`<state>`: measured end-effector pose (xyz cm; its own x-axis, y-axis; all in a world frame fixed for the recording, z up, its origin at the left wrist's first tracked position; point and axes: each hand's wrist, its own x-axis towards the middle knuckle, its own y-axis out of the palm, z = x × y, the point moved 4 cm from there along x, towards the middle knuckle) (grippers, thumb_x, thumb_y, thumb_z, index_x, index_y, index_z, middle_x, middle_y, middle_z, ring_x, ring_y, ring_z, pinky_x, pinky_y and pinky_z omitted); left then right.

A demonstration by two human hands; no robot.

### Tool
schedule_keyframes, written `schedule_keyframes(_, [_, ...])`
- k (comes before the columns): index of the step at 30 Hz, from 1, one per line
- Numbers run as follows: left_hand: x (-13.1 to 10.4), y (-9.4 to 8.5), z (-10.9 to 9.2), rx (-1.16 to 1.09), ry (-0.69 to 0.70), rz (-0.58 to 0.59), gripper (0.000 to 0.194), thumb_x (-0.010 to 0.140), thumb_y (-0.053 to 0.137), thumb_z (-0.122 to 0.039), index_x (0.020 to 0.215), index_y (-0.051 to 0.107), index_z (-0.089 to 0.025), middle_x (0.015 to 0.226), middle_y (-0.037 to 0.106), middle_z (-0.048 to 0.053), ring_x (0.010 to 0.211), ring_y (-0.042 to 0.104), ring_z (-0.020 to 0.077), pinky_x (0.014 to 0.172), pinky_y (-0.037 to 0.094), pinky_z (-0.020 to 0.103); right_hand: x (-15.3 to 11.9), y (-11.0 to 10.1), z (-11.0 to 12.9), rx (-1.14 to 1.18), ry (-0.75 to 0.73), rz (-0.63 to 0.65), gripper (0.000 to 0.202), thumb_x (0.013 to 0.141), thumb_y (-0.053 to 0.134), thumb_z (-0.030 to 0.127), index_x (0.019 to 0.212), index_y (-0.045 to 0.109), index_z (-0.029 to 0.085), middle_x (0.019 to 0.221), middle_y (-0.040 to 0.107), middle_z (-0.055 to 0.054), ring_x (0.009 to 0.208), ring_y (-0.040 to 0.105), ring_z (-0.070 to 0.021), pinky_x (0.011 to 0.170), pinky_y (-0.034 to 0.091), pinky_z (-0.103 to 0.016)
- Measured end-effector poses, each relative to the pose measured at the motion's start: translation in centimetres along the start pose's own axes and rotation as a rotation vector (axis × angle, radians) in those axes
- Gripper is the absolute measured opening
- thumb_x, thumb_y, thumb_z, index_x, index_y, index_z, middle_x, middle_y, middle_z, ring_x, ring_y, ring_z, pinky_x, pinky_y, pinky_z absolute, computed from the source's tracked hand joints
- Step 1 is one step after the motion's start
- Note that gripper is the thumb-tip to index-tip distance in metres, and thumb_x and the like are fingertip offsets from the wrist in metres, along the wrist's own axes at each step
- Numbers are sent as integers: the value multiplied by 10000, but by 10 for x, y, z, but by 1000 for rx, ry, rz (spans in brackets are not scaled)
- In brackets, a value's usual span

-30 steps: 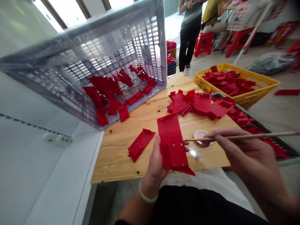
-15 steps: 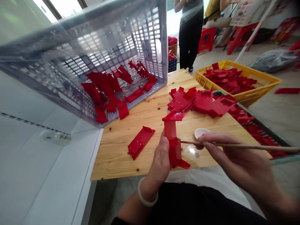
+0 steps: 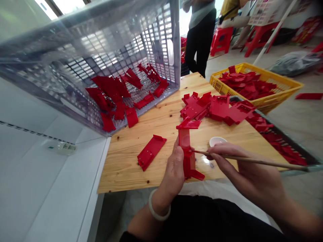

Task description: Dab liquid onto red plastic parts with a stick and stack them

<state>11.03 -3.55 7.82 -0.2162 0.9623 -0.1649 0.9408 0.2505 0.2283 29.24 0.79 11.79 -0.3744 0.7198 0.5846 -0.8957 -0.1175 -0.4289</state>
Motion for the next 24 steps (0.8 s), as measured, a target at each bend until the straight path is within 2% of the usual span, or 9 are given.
schedule_keyframes(3, [1,-2,5,-81,-29,-4,426,1071,551,-491,1284,772,-195,1256,792,80,1314,650,289,1099,483,334,4,-4,2,61,66,-58,201,1010,674,226,1159,722,352,997,794,-14,881,759,-236,772,612,-378])
schedule_keyframes(5, [3,-3,9,-99,-96,-21,536,1061,513,-602,1236,791,-179,1190,812,98,1180,712,289,1016,533,343,7,-6,-2,143,196,-108,111,1020,676,292,1092,745,342,986,795,-19,847,753,-231,738,614,-371])
schedule_keyframes(8, [7,-1,12,-194,-200,51,754,1001,466,-770,1117,819,-114,1109,823,153,983,761,289,873,583,347,9,-5,-11,324,407,-159,91,1008,707,374,1026,765,306,989,790,-32,846,748,-228,781,632,-376])
schedule_keyframes(10, [10,1,13,-278,-246,110,794,951,517,-812,1097,821,-93,1079,827,168,918,774,281,848,595,344,11,-1,-16,460,465,-169,109,989,735,396,1000,764,291,964,783,-25,843,742,-213,821,629,-360])
schedule_keyframes(13, [13,0,15,-358,-285,117,774,929,581,-796,1118,817,-83,1045,834,164,892,785,268,887,603,348,13,4,-24,585,488,-158,131,982,746,406,978,754,275,938,773,-16,839,736,-186,829,613,-316])
schedule_keyframes(16, [13,0,16,-386,-293,113,750,948,583,-764,1120,816,-73,1036,835,166,884,789,267,900,604,351,14,6,-32,611,490,-128,164,975,752,414,976,749,250,929,769,-37,831,742,-199,820,626,-330])
schedule_keyframes(19, [13,1,14,-391,-286,138,743,954,580,-756,1108,821,-70,1032,834,171,872,790,266,876,605,341,14,7,-37,613,478,-87,187,971,753,424,984,748,237,908,774,-49,825,756,-217,799,642,-344])
schedule_keyframes(24, [13,2,12,-385,-278,167,769,972,533,-768,1093,826,-67,1044,831,184,864,786,264,817,605,326,12,5,-41,619,469,-89,157,976,753,404,985,754,246,911,785,-33,808,759,-188,781,640,-298])
